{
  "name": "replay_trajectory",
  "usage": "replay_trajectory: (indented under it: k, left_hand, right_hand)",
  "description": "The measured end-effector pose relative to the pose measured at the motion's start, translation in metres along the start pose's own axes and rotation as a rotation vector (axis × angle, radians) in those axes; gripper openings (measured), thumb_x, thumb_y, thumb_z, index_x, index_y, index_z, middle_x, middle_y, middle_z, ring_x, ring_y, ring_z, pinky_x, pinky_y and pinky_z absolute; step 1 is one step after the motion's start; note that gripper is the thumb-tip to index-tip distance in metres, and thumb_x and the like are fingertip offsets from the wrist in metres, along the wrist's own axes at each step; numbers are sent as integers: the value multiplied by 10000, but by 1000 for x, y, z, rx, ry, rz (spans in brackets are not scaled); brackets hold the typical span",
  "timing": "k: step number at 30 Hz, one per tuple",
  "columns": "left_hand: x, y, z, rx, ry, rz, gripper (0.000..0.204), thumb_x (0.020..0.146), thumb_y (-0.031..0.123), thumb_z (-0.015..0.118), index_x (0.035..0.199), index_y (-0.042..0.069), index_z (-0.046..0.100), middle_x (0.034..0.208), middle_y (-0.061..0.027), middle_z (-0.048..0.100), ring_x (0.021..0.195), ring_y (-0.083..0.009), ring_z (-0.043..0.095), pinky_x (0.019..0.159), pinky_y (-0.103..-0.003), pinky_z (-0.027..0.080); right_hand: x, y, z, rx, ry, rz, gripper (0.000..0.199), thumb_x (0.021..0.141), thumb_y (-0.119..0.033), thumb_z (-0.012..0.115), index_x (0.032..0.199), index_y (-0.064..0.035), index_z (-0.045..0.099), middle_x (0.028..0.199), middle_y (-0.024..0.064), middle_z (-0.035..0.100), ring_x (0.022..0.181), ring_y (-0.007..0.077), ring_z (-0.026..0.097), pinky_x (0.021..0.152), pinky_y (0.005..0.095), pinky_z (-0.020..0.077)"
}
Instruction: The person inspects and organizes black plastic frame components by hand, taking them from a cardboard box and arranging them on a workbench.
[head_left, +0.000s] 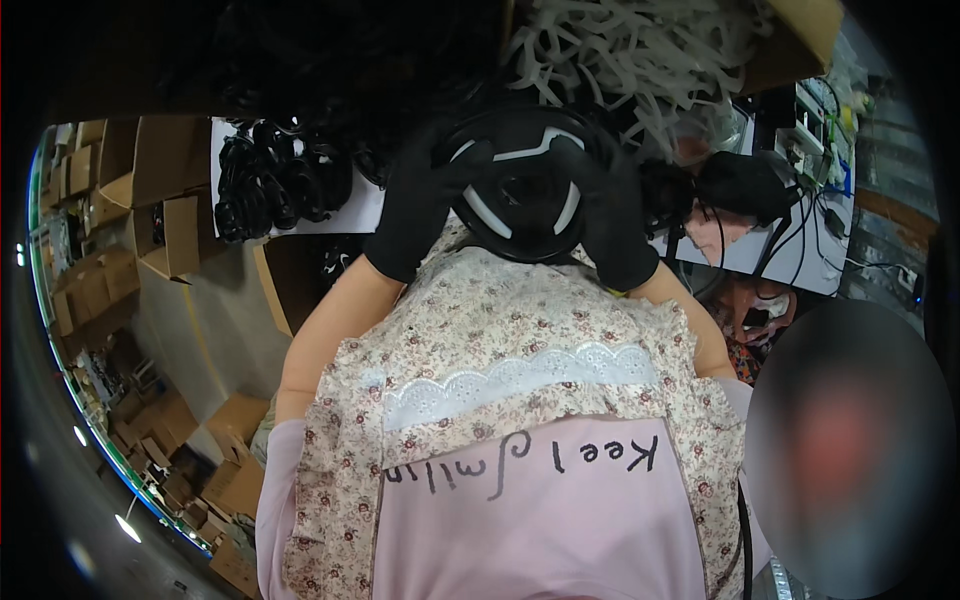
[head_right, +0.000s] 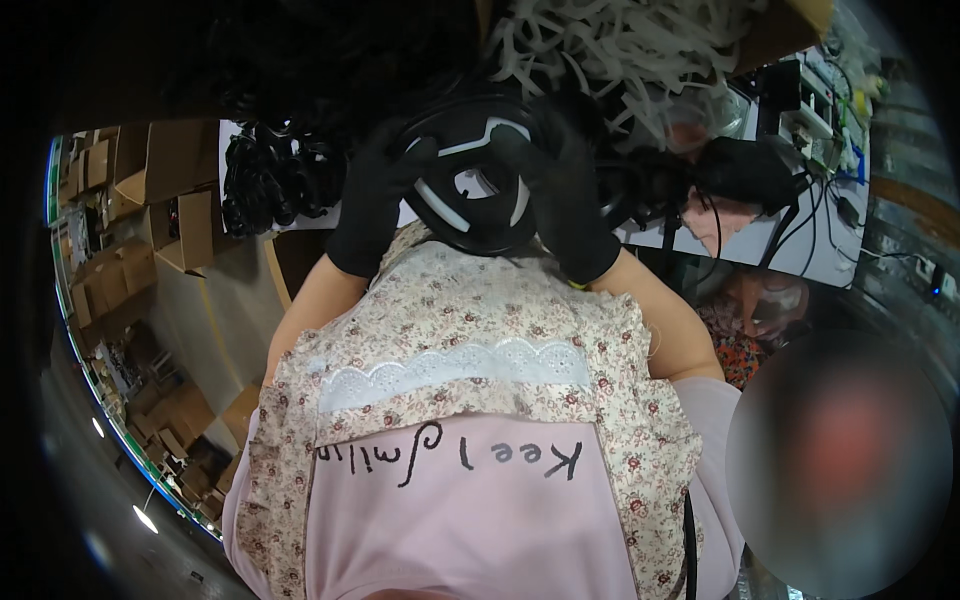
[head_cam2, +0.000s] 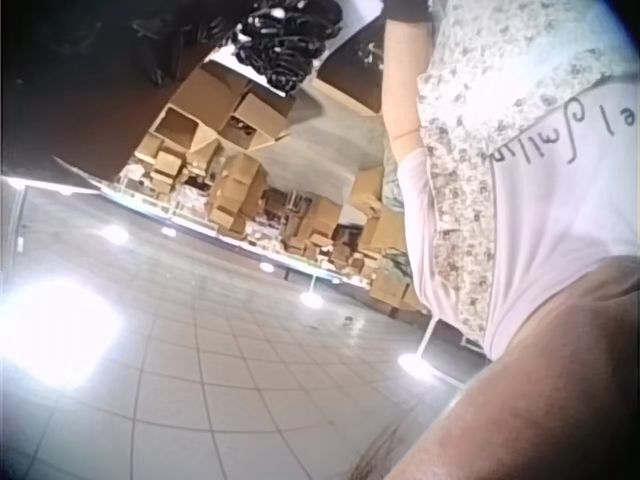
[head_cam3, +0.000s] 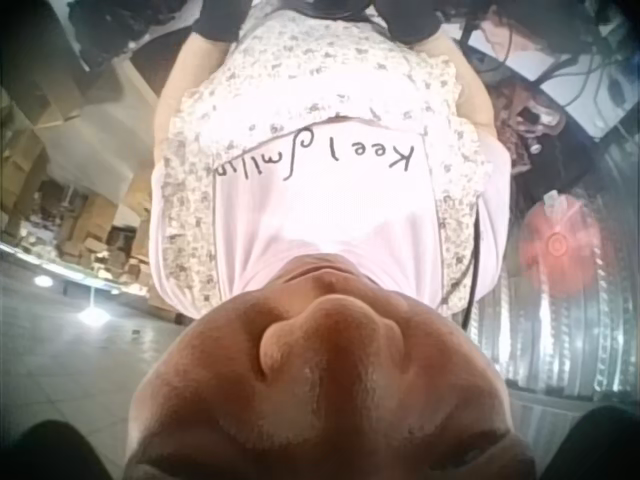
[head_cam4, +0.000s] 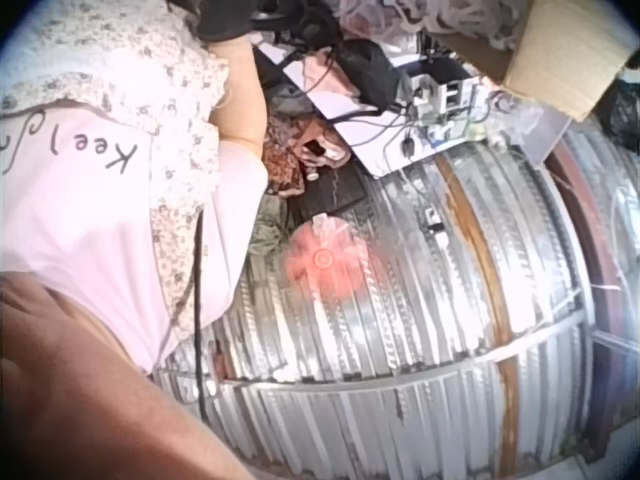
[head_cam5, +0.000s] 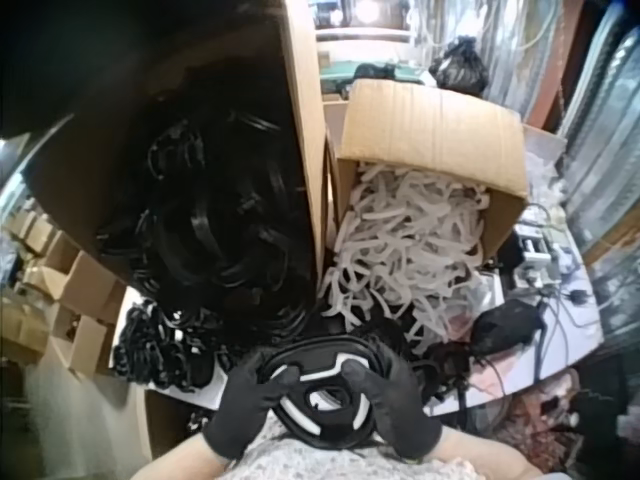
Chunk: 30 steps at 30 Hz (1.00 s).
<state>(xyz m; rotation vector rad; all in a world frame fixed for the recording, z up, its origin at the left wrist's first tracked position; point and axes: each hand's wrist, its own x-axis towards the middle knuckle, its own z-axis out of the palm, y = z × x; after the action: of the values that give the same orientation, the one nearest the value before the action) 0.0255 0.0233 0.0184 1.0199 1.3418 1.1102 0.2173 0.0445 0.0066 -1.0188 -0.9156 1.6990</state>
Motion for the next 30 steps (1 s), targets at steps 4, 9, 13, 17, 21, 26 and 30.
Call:
replay_trajectory:
  k: [4, 9, 13, 17, 21, 26, 30]
  left_hand:
    - [-1, -9, 1, 57, 42, -26, 353, 858, 225, 729, 1107, 4, 612, 1018, -56, 659, 962, -135, 595, 862, -269, 469]
    - [9, -12, 13, 47, 104, 148, 349, 911, 200, 660, 1185, -6, 593, 1085, -76, 650, 1004, -147, 585, 863, -269, 469]
    - [-10, -16, 23, -572, 110, -206, 365, 930, 243, 634, 1213, 19, 577, 1060, -67, 640, 1029, -130, 575, 882, -277, 468]
    - [4, -16, -10, 166, 25, 5, 393, 929, 261, 620, 1218, -4, 584, 1053, -72, 648, 1061, -144, 588, 910, -302, 483]
    - [7, 31, -27, 275, -204, -15, 359, 921, 169, 599, 1222, -27, 592, 1067, -94, 668, 977, -145, 612, 869, -292, 492]
    - [2, 14, -35, 890, -447, 592, 416, 897, 165, 631, 1274, 3, 562, 1183, -118, 624, 1065, -186, 605, 905, -324, 490]
    - [-20, -14, -43, 374, -288, 8, 515, 909, 167, 629, 1372, 27, 452, 1260, -155, 579, 1117, -233, 588, 925, -373, 481]
  right_hand:
    - [1, 14, -3, 89, 57, 37, 303, 919, -225, 647, 1128, -7, 618, 1014, 49, 653, 917, 110, 599, 829, 263, 483]
    - [7, 7, 1, 104, 80, -40, 306, 922, -217, 645, 1137, -1, 620, 1044, 50, 653, 933, 119, 604, 836, 267, 487]
    - [12, 6, -5, 192, 84, -89, 303, 934, -194, 629, 1167, -1, 614, 1075, 52, 650, 963, 123, 603, 849, 272, 491]
    - [30, 8, -21, 280, -100, 225, 430, 905, -194, 660, 1284, -15, 562, 1165, 77, 624, 1021, 146, 602, 884, 295, 498]
    - [31, 2, -25, -612, -149, -322, 591, 832, -189, 725, 1357, -32, 504, 1309, 131, 537, 1176, 199, 544, 923, 343, 493]
    - [32, -23, 6, -677, -570, -351, 513, 855, -151, 690, 1326, -33, 526, 1223, 165, 580, 1079, 270, 596, 909, 360, 493]
    - [32, -23, -5, -484, -579, -158, 448, 857, -153, 683, 1270, -26, 564, 1094, 139, 632, 998, 243, 627, 872, 335, 502]
